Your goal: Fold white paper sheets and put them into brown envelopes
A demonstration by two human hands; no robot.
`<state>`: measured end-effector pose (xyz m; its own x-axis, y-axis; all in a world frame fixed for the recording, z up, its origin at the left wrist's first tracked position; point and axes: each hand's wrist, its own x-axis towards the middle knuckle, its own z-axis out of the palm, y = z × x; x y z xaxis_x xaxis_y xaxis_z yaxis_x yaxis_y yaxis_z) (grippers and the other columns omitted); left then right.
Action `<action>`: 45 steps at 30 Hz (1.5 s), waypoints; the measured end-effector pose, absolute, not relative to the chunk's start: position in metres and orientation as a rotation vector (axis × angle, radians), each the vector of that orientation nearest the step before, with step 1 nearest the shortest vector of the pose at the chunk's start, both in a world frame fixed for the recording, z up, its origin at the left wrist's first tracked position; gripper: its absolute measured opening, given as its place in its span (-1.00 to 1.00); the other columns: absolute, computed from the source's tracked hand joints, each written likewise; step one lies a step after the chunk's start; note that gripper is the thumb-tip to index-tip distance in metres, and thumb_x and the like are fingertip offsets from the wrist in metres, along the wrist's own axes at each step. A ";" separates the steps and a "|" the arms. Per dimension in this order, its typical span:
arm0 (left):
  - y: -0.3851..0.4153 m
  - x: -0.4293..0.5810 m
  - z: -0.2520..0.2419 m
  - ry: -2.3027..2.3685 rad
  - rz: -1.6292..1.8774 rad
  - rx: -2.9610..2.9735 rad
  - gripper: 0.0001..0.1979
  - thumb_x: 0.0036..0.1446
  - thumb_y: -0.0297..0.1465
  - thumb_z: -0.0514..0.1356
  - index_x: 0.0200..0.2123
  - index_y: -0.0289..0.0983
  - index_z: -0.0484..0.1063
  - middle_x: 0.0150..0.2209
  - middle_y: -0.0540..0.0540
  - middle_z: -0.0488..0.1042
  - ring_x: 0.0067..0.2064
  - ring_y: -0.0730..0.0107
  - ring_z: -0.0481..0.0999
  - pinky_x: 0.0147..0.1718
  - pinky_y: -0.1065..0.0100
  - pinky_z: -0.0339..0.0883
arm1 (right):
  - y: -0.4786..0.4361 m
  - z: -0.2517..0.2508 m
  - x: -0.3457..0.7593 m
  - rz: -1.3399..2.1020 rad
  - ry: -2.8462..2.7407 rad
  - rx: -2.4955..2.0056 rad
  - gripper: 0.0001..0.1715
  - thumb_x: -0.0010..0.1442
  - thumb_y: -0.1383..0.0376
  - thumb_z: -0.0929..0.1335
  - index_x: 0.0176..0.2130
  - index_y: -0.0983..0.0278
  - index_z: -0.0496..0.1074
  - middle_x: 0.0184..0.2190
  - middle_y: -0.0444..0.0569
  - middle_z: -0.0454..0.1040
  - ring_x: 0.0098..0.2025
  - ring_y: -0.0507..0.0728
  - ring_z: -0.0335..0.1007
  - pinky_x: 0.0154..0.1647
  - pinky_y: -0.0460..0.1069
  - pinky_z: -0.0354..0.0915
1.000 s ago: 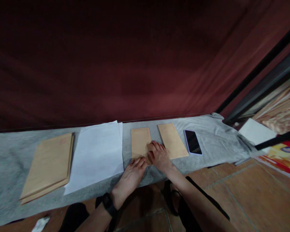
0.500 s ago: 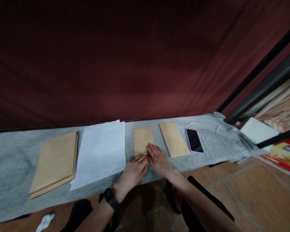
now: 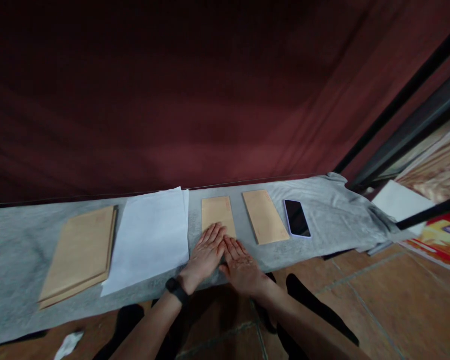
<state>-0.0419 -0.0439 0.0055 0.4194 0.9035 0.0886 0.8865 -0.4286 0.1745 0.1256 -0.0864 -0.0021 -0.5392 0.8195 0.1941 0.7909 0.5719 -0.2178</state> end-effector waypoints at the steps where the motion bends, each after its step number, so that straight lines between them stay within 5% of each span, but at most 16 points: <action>1: -0.040 -0.041 0.005 1.621 0.258 2.561 -0.46 0.34 -0.39 -0.15 0.36 -0.30 0.09 0.40 -0.17 0.07 0.41 0.20 0.00 0.33 0.12 -0.01 | -0.091 -0.003 0.124 0.143 -2.520 -1.334 -0.26 0.39 0.07 0.20 0.33 0.53 0.11 0.38 0.26 0.00 0.42 0.29 -0.09 0.41 0.18 -0.03; 12: 0.041 -0.001 0.014 1.830 0.164 2.353 -0.43 0.35 -0.31 -0.20 0.39 -0.24 -0.01 0.41 -0.07 0.00 0.44 0.17 -0.11 0.36 -0.04 -0.26 | -0.102 -0.002 0.117 0.081 -2.525 -1.312 -0.07 0.29 -0.01 0.31 0.33 0.61 0.08 0.35 0.41 0.02 0.38 0.41 -0.01 0.36 0.22 0.06; 19: 0.072 -0.001 0.011 1.888 0.193 2.302 -0.43 0.35 -0.26 -0.19 0.40 -0.17 -0.02 0.42 -0.03 -0.02 0.44 0.13 -0.16 0.35 -0.04 -0.25 | -0.088 0.021 0.120 0.326 -2.533 -1.381 -0.29 0.34 0.07 0.27 0.30 0.45 0.20 0.34 0.26 0.12 0.35 0.32 0.09 0.33 0.17 0.11; 22: 0.064 -0.004 0.014 1.876 0.162 2.277 -0.42 0.35 -0.26 -0.19 0.40 -0.20 -0.02 0.42 -0.05 -0.02 0.45 0.13 -0.17 0.35 -0.02 -0.25 | -0.078 0.025 0.124 0.421 -2.493 -1.422 -0.39 0.38 0.15 0.22 0.31 0.37 0.20 0.34 0.14 0.17 0.34 0.25 0.12 0.33 0.14 0.12; 30: -0.018 -0.025 0.000 1.779 0.316 2.244 -0.44 0.33 -0.31 -0.14 0.37 -0.18 0.07 0.40 -0.11 0.04 0.44 0.15 -0.12 0.34 -0.10 -0.25 | -0.079 0.016 0.122 0.392 -2.488 -1.484 -0.31 0.37 0.17 0.23 0.33 0.50 0.12 0.36 0.23 0.09 0.39 0.26 0.00 0.40 0.14 -0.02; 38: -0.049 -0.043 0.002 1.871 0.982 1.626 -0.49 0.13 -0.42 0.10 0.19 -0.31 0.34 0.37 -0.27 0.10 0.32 0.10 0.22 0.26 0.13 0.16 | -0.070 0.036 0.127 0.362 -2.516 -1.440 -0.40 0.36 0.18 0.26 0.30 0.35 0.22 0.33 0.11 0.20 0.31 0.21 0.15 0.31 0.10 0.13; 45: -0.046 -0.056 0.018 1.629 1.197 0.984 -0.41 0.00 -0.41 0.26 0.16 -0.23 0.34 0.00 -0.18 0.51 -0.02 0.21 0.54 -0.02 0.22 0.40 | -0.066 0.036 0.121 0.300 -2.520 -1.450 -0.41 0.33 0.21 0.30 0.28 0.34 0.24 0.29 0.16 0.26 0.27 0.28 0.20 0.23 0.18 0.18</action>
<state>-0.0564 -0.0459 0.0178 -0.3156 0.9306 -0.1855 0.1012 0.2274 0.9685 0.1205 -0.0659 0.0360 -0.4897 0.8676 0.0859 0.8231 0.4926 -0.2826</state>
